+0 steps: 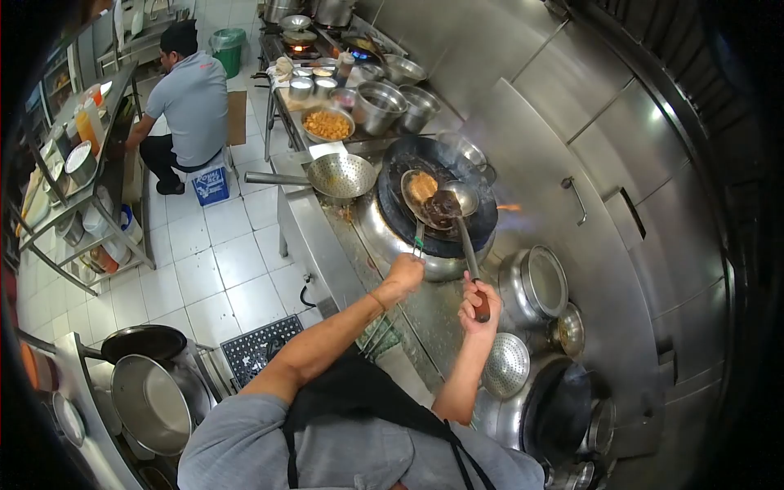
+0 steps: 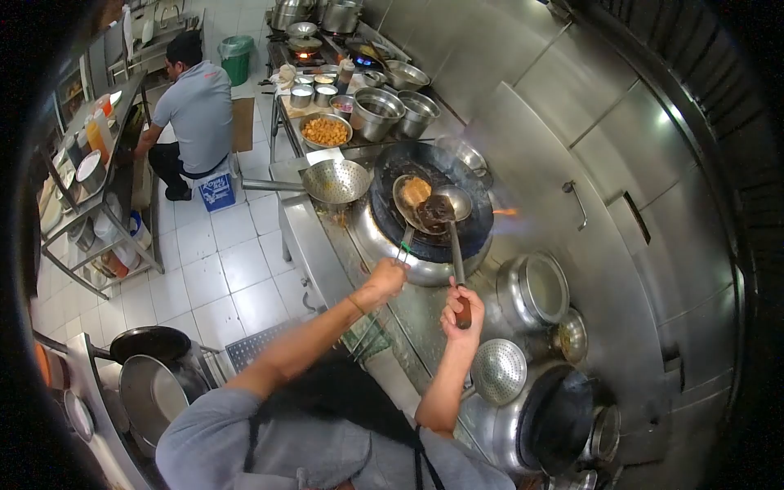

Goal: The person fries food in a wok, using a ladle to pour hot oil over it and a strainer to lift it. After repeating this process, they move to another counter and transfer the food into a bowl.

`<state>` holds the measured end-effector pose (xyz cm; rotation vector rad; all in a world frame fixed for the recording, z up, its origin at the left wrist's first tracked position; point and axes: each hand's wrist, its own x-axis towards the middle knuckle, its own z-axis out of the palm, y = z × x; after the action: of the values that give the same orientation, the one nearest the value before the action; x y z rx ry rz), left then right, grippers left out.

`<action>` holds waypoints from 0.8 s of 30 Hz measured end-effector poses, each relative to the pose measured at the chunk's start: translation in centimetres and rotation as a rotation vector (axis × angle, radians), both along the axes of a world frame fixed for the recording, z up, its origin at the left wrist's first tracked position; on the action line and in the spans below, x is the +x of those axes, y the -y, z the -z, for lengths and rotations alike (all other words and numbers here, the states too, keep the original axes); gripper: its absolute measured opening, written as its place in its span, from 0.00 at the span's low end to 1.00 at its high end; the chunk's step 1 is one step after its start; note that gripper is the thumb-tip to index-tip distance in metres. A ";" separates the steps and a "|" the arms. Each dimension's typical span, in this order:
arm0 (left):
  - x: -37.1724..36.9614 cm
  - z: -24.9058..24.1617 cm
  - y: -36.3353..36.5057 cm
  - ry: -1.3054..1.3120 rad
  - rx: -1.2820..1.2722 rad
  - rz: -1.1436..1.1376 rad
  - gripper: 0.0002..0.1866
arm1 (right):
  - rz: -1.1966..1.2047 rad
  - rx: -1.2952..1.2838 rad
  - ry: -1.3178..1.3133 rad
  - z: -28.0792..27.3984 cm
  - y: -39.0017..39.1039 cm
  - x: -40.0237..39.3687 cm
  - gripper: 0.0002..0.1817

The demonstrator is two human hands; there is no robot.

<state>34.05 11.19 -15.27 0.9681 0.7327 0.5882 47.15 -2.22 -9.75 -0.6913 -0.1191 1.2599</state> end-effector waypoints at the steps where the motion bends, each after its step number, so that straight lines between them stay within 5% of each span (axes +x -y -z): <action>1: -0.1 -0.1 -0.1 0.008 -0.002 0.022 0.09 | -0.008 0.015 0.002 -0.2 0.1 0.0 0.16; 9: -0.3 0.2 -0.1 0.091 -0.062 0.052 0.09 | 0.032 0.029 0.090 -1.6 -2.4 -0.8 0.17; 24: -0.5 0.3 0.0 0.089 -0.035 0.044 0.11 | 0.154 -0.269 0.865 1.4 -4.1 -2.5 0.04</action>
<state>33.52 11.16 -15.57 0.9175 0.6393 0.5743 44.68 1.89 -11.11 -1.4212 -0.5990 0.7628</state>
